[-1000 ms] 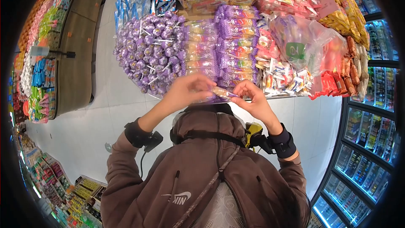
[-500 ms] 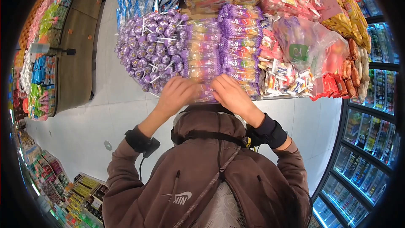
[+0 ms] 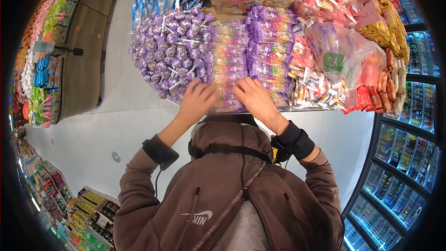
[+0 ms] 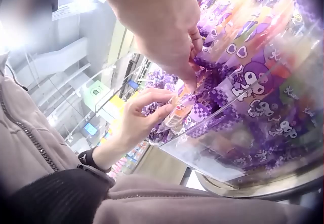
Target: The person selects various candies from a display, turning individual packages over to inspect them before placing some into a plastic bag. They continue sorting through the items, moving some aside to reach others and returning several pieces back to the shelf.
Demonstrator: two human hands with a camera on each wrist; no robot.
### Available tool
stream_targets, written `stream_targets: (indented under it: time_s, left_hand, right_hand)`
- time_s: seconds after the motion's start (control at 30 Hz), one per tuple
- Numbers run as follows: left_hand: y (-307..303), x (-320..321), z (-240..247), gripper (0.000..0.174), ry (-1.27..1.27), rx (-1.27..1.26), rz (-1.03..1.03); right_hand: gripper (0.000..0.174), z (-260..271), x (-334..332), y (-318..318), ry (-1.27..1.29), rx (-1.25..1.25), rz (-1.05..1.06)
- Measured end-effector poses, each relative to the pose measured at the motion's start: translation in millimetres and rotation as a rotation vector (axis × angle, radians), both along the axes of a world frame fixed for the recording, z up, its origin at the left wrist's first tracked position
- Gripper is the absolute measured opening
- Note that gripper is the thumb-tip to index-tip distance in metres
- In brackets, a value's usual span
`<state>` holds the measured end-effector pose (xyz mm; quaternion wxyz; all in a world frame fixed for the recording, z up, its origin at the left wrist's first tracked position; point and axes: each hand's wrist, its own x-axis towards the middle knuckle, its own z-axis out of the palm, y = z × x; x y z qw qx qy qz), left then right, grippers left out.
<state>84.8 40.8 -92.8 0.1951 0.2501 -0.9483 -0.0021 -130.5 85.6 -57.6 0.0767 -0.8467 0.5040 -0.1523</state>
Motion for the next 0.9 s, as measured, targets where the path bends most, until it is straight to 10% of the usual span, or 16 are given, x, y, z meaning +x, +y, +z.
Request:
stream_targets:
  time_s: [0.23,0.47,0.63,0.9]
  left_hand:
    - [-1,-1,11,0.027,0.011,-0.024,0.02]
    - [0,-10,26,0.025,0.125,0.028,-0.009]
    - [-7,-22,28,0.021,0.242,0.184,0.024]
    - [-14,-36,32,0.019,0.295,0.273,0.017]
  right_hand:
    - [0.016,11,-14,2,-0.21,-0.029,-0.046]
    - [0.015,104,-152,19,-0.147,-0.562,-0.649]
    - [0.012,135,-228,21,-0.15,-0.346,-0.91]
    - [0.018,85,-257,-24,-0.054,-0.109,-0.472]
